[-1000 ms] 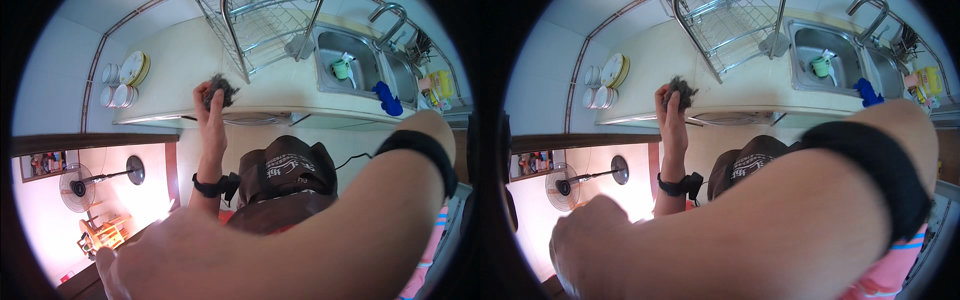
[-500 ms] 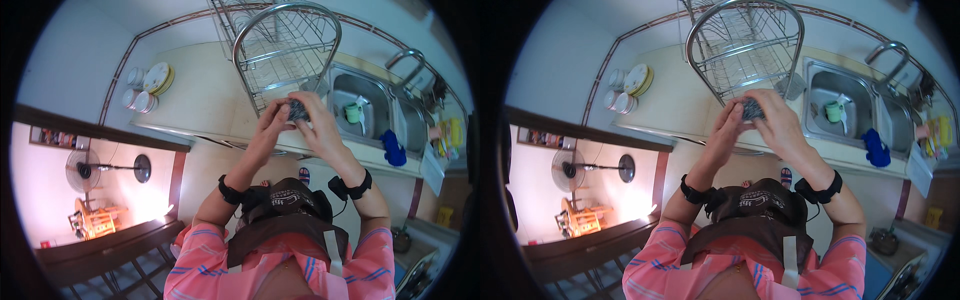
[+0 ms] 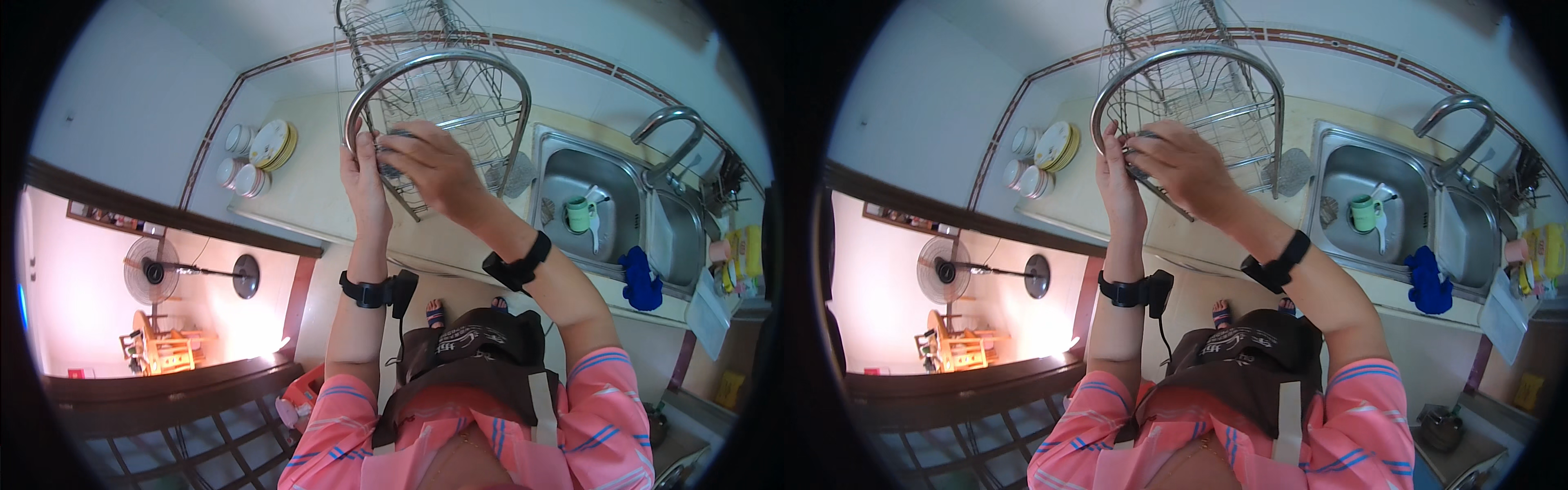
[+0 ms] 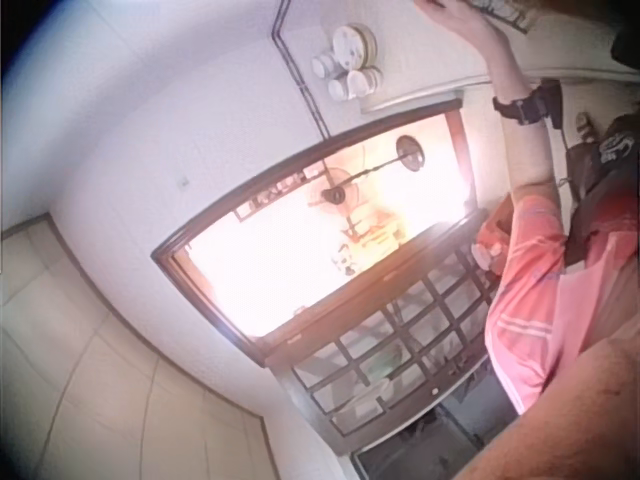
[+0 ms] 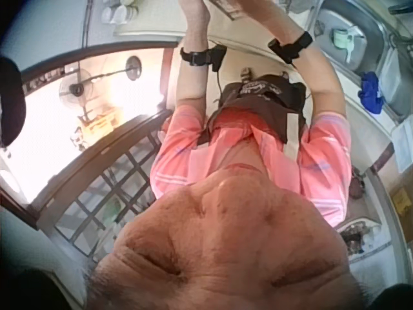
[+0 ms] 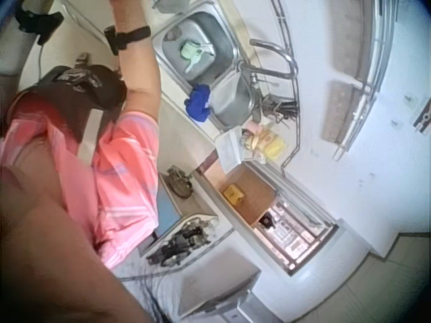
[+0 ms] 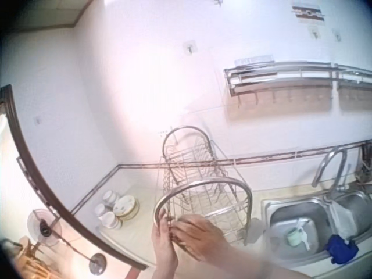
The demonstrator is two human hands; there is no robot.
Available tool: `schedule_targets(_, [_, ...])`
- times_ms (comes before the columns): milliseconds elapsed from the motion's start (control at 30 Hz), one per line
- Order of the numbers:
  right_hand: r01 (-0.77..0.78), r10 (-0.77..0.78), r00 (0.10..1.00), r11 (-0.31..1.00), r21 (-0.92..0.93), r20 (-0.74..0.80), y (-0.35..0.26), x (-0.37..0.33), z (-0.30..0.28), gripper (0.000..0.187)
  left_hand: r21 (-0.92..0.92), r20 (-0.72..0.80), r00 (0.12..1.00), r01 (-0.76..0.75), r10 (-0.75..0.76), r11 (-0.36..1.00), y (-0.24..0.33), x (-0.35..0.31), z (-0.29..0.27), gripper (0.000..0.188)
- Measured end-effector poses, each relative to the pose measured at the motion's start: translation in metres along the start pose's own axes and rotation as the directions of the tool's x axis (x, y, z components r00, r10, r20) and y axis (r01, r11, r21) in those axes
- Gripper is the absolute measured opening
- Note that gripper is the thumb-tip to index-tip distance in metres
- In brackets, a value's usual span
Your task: The person scrubs a metal dish rack with a steel wool pad, moving along the frame and wire grid. They repeatedly rinse the pad under the faucet and continue scrubbing different sections of the rack.
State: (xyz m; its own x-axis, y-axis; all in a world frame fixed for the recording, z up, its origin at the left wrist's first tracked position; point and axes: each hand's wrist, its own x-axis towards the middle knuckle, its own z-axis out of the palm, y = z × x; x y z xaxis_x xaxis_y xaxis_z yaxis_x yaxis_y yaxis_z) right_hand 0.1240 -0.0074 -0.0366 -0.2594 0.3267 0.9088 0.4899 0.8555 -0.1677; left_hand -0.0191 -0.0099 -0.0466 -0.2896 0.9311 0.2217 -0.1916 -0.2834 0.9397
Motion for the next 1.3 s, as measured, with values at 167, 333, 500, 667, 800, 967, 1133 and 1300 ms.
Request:
schedule_targets(167, [-0.33, 0.329, 0.944, 0.944, 0.017, 0.028, 0.0, -0.043, -0.063, 0.032, 0.089, 0.001, 0.999, 0.041, -0.041, 0.995, -0.003, 0.011, -0.003, 0.044])
schedule_targets(333, [-0.569, 0.665, 0.684, 0.744, 0.35, -0.301, 0.002, -0.063, -0.101, 0.032, 0.044, 0.005, 1.0, -0.007, 0.007, 0.999, -0.005, 0.048, -0.068, 0.048])
schedule_targets(500, [-0.616, 0.844, 0.522, 0.473, 0.63, -0.124, 0.011, -0.08, -0.078, 0.034, 0.307, -0.015, 0.999, 0.041, -0.039, 0.951, 0.013, 0.136, -0.148, 0.048])
schedule_targets(667, [-0.646, 0.813, 0.578, 0.503, 0.573, -0.062, 0.019, -0.063, -0.05, 0.033, 0.429, -0.21, 0.9, -0.266, 0.381, 0.863, 0.007, 0.083, -0.142, 0.044])
schedule_targets(800, [-0.491, 0.514, 0.852, 0.851, 0.186, -0.101, 0.016, -0.01, -0.029, 0.036, 0.101, 0.0, 0.985, -0.173, 0.174, 0.98, -0.008, -0.003, -0.097, 0.047])
schedule_targets(967, [0.018, -0.025, 0.996, 0.997, 0.081, 0.086, -0.01, 0.028, 0.023, 0.028, -0.063, 0.046, 0.998, -0.029, 0.032, 0.998, -0.005, -0.019, -0.054, 0.071])
schedule_targets(1133, [0.178, -0.164, 0.96, 0.983, -0.042, 0.225, 0.046, 0.027, 0.018, 0.016, 0.03, 0.02, 0.999, -0.034, 0.033, 0.999, 0.002, -0.014, -0.04, 0.067])
schedule_targets(1300, [0.265, -0.202, 0.954, 0.914, -0.308, 0.222, 0.156, 0.042, -0.012, 0.012, -0.008, -0.015, 1.0, 0.001, -0.001, 1.0, 0.005, -0.016, -0.046, 0.062])
